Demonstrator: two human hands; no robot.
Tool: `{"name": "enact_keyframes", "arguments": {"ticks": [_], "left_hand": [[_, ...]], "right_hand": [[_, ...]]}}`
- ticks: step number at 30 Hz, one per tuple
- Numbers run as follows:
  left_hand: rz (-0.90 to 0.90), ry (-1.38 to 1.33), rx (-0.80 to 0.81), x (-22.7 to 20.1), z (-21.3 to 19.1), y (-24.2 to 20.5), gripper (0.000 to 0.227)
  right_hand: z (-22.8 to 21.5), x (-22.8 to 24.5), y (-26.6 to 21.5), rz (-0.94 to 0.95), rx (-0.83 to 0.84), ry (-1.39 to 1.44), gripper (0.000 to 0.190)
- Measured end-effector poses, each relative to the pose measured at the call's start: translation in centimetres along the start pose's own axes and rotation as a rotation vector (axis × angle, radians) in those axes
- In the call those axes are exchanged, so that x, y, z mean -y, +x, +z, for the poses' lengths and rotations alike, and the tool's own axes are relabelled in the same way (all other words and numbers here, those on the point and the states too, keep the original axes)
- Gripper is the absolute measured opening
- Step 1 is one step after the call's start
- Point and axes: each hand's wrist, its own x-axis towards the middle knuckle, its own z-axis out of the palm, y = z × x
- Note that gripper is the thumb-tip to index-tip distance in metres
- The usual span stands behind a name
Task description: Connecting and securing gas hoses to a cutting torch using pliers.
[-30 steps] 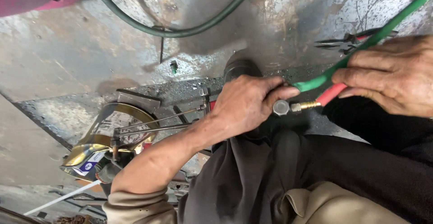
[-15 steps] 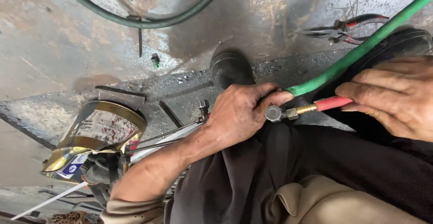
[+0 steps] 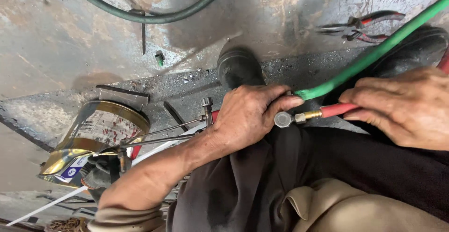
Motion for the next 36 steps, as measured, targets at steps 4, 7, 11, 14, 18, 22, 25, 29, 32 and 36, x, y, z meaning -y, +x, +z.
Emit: {"name": "enact_keyframes", "arguments": {"ticks": [4, 7, 11, 14, 18, 22, 25, 29, 32, 36], "left_hand": [[0.015, -0.014, -0.015, 0.2, 0.2, -0.3, 0.03], [0.033, -0.023, -0.029, 0.1, -0.1, -0.2, 0.031], [0.063, -0.019, -0.065, 0.2, 0.1, -0.4, 0.031], [0.135, 0.018, -0.114, 0.4, 0.0, -0.1, 0.033], [0.124, 0.042, -0.055, 0.1, -0.2, -0.1, 0.034], [0.041, 0.073, 0.038, 0.5, -0.2, 0.3, 0.033], [-0.04, 0.093, 0.106, 1.1, -0.4, 1.3, 0.035], [-0.003, -0.055, 0.121, 0.4, -2.1, 1.2, 0.039], [0.101, -0.206, 0.177, -0.6, -3.2, 0.4, 0.055], [0.181, 0.073, 0.16, -1.0, -2.6, 0.3, 0.082]], "right_hand": [[0.3, 0.0, -0.1, 0.042, 0.018, 0.057, 0.032], [0.6, 0.3, -0.3, 0.047, -0.099, 0.199, 0.029], [0.4, 0.4, -0.1, 0.045, -0.138, 0.233, 0.029], [0.3, -0.1, -0.1, -0.007, -0.068, 0.038, 0.033], [0.6, 0.5, 0.0, -0.179, -0.063, -0.153, 0.034], [1.9, -0.6, 0.4, -0.174, 0.047, -0.04, 0.027], [0.2, -0.1, 3.5, 0.299, 0.464, -0.007, 0.044], [1.2, -4.3, 1.4, 0.181, 0.394, 0.231, 0.045], [1.1, -4.5, 0.0, 0.35, 0.342, 0.214, 0.043], [0.6, -5.1, 0.6, 0.432, 0.658, 0.285, 0.048]]}}
